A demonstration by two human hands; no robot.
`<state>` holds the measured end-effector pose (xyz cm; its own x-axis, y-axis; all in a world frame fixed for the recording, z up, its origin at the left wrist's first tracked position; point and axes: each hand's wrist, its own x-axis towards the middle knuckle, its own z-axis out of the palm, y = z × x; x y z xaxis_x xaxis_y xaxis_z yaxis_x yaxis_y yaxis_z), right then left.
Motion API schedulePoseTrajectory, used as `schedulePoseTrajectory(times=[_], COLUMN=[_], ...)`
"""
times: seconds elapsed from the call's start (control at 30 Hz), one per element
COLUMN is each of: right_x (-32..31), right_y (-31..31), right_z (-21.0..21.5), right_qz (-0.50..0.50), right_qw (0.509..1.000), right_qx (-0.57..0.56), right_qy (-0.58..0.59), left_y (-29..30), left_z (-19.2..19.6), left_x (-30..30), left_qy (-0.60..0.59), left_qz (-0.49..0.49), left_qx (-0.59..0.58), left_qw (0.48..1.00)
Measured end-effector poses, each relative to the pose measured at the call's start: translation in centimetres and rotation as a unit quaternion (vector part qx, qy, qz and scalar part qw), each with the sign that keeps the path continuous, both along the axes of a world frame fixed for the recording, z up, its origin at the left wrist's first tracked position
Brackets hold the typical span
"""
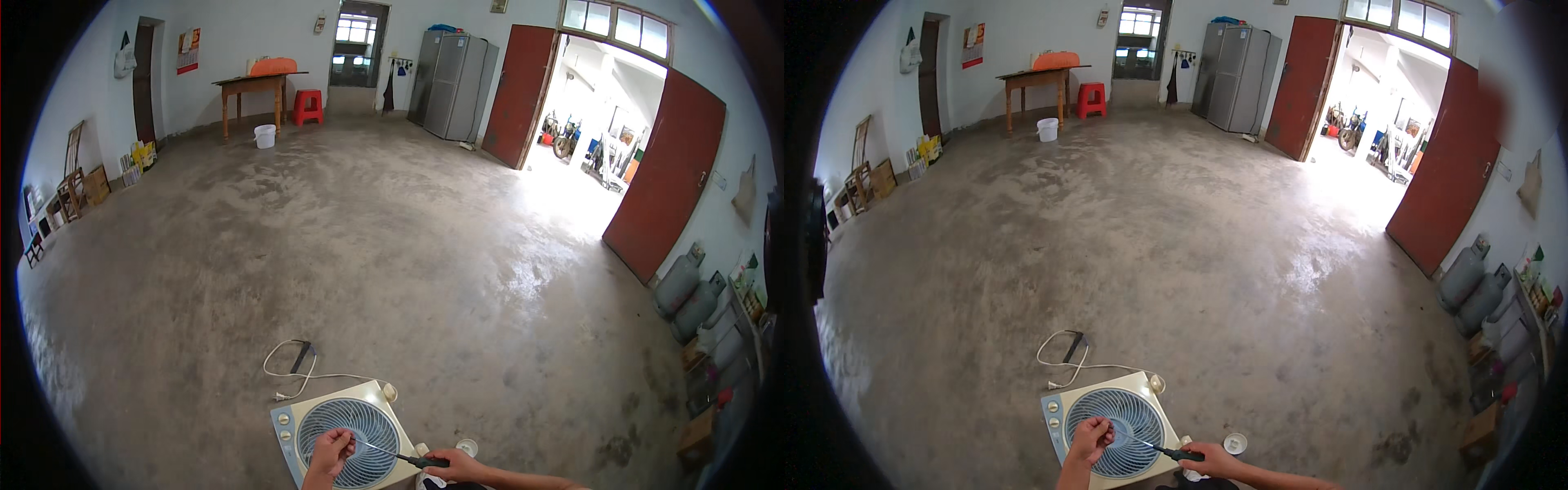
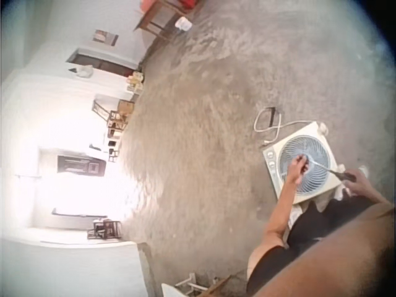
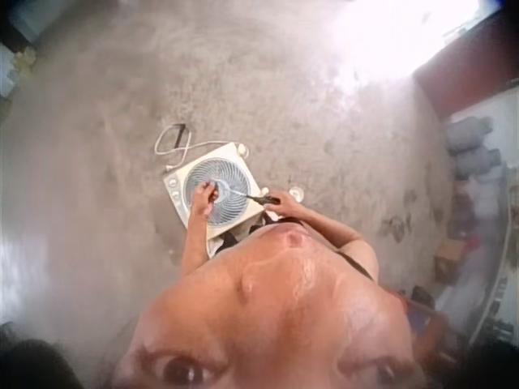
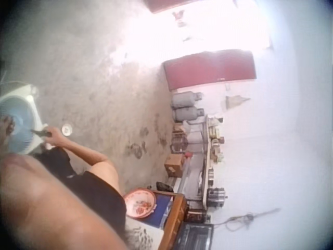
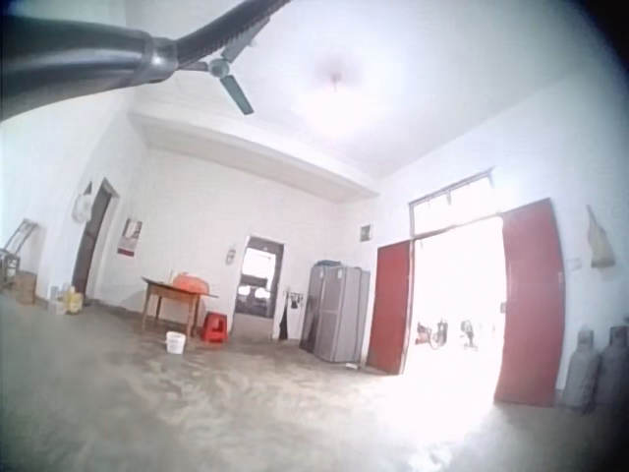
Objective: The person assembles a box fan by placing the front grille onto the fan housing, fastening the center with a screw using a screwdriver, and snapping on the central cap before standing the fan upright.
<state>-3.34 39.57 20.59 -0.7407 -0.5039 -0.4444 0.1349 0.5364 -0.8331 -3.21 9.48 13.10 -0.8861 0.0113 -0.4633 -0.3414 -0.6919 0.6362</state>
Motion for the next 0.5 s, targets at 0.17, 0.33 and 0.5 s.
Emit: schedulePoseTrajectory(times=[0.17, 0.33, 0.5], right_x=[1.4, 2.1, 0.8], right_y=[0.1, 0.8, -0.5], right_z=[-1.1, -5.6, -3.6], right_qz=[-0.024, 0.017, 0.001], right_qw=[0.997, 0.999, 0.990], right_qx=[-0.033, 0.014, 0.032], right_qy=[-0.064, 0.041, 0.138], left_y=[0.2, 0.0, -0.1], left_z=[-1.8, -2.6, -2.9], left_x=[1.6, 2.8, 1.5], left_qy=[0.028, -0.013, -0.052], left_qz=[0.004, -0.014, -0.041], left_qx=[0.053, -0.072, -0.056], left_qw=[0.998, 0.997, 0.996])
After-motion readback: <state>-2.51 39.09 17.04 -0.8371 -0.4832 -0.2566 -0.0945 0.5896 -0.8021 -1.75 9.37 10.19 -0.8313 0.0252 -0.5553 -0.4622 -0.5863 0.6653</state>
